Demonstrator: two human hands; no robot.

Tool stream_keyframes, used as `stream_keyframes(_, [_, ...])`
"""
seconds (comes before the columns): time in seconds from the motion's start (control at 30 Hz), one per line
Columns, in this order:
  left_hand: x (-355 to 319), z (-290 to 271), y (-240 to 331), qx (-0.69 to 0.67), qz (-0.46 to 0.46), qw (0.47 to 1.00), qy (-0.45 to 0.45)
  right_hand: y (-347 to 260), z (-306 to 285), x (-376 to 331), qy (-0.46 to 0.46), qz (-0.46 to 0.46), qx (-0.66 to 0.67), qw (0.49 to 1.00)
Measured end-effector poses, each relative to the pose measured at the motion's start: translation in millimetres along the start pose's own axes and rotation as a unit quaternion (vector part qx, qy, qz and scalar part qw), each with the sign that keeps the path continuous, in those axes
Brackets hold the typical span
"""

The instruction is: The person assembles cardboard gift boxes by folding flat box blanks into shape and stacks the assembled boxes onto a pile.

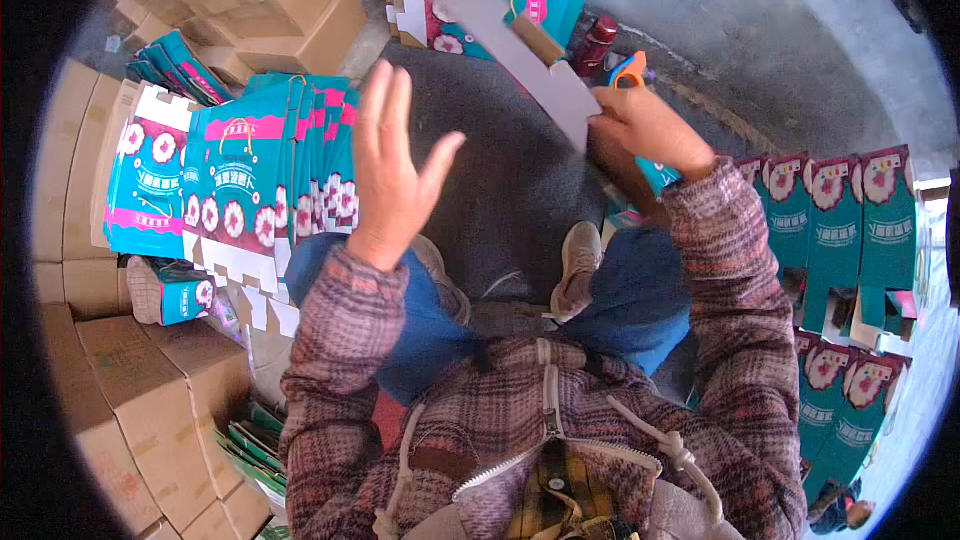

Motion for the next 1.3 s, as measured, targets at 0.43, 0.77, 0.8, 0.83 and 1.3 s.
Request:
stream_keyframes(0.43, [-56,52,-6,-0.201,-0.088,0.881,-0.42,-17,26,24,-0.118,-0.217,-0.272,0.93])
stream_keyframes(0.77, [-32,88,16,-0.449,-0.477,0.718,-0.236,16,62,-13,0.178,0.114,0.092,0.973])
stream_keyframes(0.8, [-35,91,15,-0.448,-0.475,0.719,-0.241,21,83,-15,0.137,0.152,0.153,0.967])
stream_keyframes(0.83, [-39,91,15,-0.44,-0.483,0.722,-0.228,12,96,-13,0.092,0.186,0.215,0.954])
stream_keyframes(1.3, [-63,114,7,-0.2,-0.185,0.957,-0.096,67,123,2,0.11,0.231,0.263,0.93])
Point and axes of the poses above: each hand's wrist, its own x-axis towards the middle knuckle, its own z-axis out of the palm, y = z × x, the point moved 1 cm from there along x, towards the middle knuckle, and after that the axes turned 2 degrees about -x, right-handed, at the moved point
